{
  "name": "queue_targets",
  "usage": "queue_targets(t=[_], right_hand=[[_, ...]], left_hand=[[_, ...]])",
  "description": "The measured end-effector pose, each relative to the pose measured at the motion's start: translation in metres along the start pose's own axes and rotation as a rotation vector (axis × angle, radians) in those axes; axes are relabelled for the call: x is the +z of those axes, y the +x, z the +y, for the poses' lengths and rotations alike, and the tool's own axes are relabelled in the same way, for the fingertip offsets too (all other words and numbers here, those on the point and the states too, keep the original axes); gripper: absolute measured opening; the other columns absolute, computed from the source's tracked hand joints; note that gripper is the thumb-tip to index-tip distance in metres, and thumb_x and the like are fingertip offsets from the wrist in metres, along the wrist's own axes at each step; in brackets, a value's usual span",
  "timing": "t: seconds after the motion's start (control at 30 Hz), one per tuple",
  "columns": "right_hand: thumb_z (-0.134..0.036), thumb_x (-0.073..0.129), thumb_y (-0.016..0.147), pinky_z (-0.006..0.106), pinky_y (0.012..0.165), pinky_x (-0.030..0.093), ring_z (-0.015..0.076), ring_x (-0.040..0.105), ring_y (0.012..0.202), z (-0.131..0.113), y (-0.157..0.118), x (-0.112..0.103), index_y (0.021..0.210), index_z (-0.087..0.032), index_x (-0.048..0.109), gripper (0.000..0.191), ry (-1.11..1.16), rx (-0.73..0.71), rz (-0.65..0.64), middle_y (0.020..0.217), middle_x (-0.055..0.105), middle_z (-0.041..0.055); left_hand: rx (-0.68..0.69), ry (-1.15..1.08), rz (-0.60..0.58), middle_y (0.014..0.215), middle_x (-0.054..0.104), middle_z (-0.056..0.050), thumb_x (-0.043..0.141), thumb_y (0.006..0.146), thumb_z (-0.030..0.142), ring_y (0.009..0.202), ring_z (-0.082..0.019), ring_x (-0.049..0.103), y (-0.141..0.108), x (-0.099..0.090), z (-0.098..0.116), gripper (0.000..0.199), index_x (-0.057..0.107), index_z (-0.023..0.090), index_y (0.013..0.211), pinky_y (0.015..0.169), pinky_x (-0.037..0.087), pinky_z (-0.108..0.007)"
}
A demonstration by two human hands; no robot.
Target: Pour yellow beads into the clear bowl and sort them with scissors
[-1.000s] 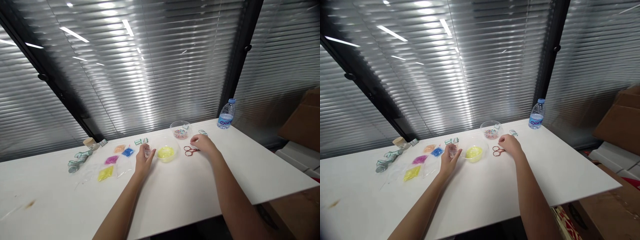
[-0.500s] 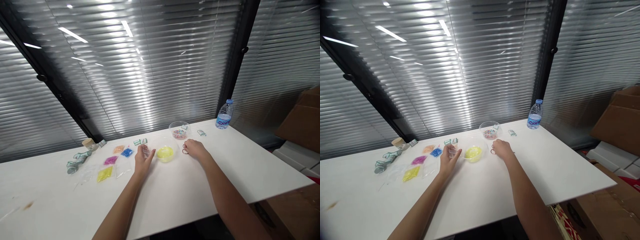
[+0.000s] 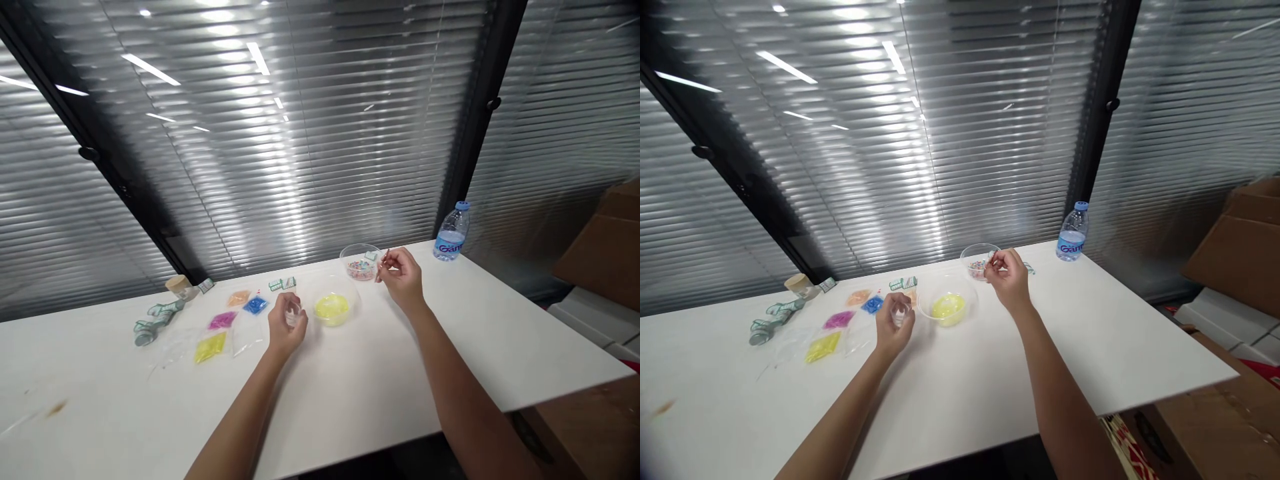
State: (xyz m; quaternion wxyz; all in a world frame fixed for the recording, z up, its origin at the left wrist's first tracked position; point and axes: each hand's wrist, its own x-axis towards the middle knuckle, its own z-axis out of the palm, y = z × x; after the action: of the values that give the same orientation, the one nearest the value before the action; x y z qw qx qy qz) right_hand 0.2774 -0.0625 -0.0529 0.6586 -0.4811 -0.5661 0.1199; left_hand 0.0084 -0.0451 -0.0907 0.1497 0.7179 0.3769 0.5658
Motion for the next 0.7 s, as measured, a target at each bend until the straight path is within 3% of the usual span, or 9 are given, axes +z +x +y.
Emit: queue_targets(t=[0.1,0.17,0.27,0.33,0.47,0.57,0.7], right_hand=[[-0.040,0.065,0.079,0.032,0.064,0.055,0.0151,0.056,0.076,-0.005,-0.009,0.019,0.078,-0.021,0.049,0.025,0.234,-0.013,0.015,0.092,0.046,0.0035],[-0.037,0.068,0.079,0.032,0.063,0.056,0.0152,0.059,0.075,-0.009,-0.019,0.035,0.078,-0.021,0.053,0.022,0.351,-0.016,-0.047,0.090,0.049,0.0031],[-0.034,0.071,0.079,0.032,0.065,0.058,0.0195,0.061,0.088,-0.016,-0.036,0.056,0.077,-0.022,0.058,0.018,0.468,-0.027,-0.174,0.085,0.054,0.0039],[-0.032,0.071,0.080,0.033,0.072,0.059,0.0194,0.062,0.092,-0.019,-0.047,0.065,0.078,-0.022,0.059,0.016,0.519,-0.033,-0.252,0.085,0.057,0.0034],[-0.029,0.068,0.083,0.032,0.069,0.060,0.0156,0.065,0.078,-0.020,-0.061,0.075,0.083,-0.022,0.059,0.012,0.535,-0.051,-0.359,0.083,0.061,0.0019],[-0.027,0.070,0.083,0.030,0.068,0.060,0.0134,0.064,0.072,-0.018,-0.063,0.078,0.083,-0.022,0.060,0.011,0.463,-0.121,-0.350,0.080,0.060,0.0009],[-0.025,0.072,0.081,0.027,0.064,0.059,0.0126,0.064,0.069,-0.015,-0.060,0.076,0.095,-0.023,0.058,0.019,0.287,-0.309,-0.253,0.085,0.062,0.0020]], left_hand=[[0.091,-0.041,-0.056,0.085,0.057,-0.004,0.057,0.071,0.024,0.068,-0.015,0.056,-0.006,0.003,0.012,0.018,0.046,0.021,0.085,0.069,0.049,-0.033],[0.158,-0.120,-0.116,0.108,0.060,-0.010,0.055,0.077,0.024,0.071,-0.016,0.062,-0.012,0.006,0.020,0.019,0.045,0.021,0.093,0.078,0.052,-0.039],[0.176,-0.252,-0.220,0.144,0.041,-0.018,0.053,0.084,0.026,0.088,-0.022,0.069,-0.019,0.011,0.027,0.019,0.042,0.021,0.099,0.082,0.054,-0.044],[0.137,-0.284,-0.244,0.149,0.036,-0.020,0.051,0.087,0.030,0.100,-0.026,0.068,-0.021,0.013,0.027,0.019,0.041,0.021,0.099,0.084,0.055,-0.045],[0.110,-0.238,-0.140,0.117,0.062,-0.016,0.052,0.088,0.029,0.103,-0.024,0.065,-0.016,0.013,0.023,0.018,0.038,0.022,0.096,0.086,0.055,-0.042],[0.098,-0.113,-0.032,0.095,0.064,-0.007,0.057,0.085,0.025,0.084,-0.018,0.066,-0.011,0.012,0.023,0.022,0.038,0.022,0.094,0.076,0.055,-0.034],[0.076,-0.036,0.001,0.088,0.062,-0.004,0.062,0.083,0.024,0.077,-0.015,0.064,-0.006,0.010,0.026,0.025,0.038,0.022,0.093,0.071,0.053,-0.028]])
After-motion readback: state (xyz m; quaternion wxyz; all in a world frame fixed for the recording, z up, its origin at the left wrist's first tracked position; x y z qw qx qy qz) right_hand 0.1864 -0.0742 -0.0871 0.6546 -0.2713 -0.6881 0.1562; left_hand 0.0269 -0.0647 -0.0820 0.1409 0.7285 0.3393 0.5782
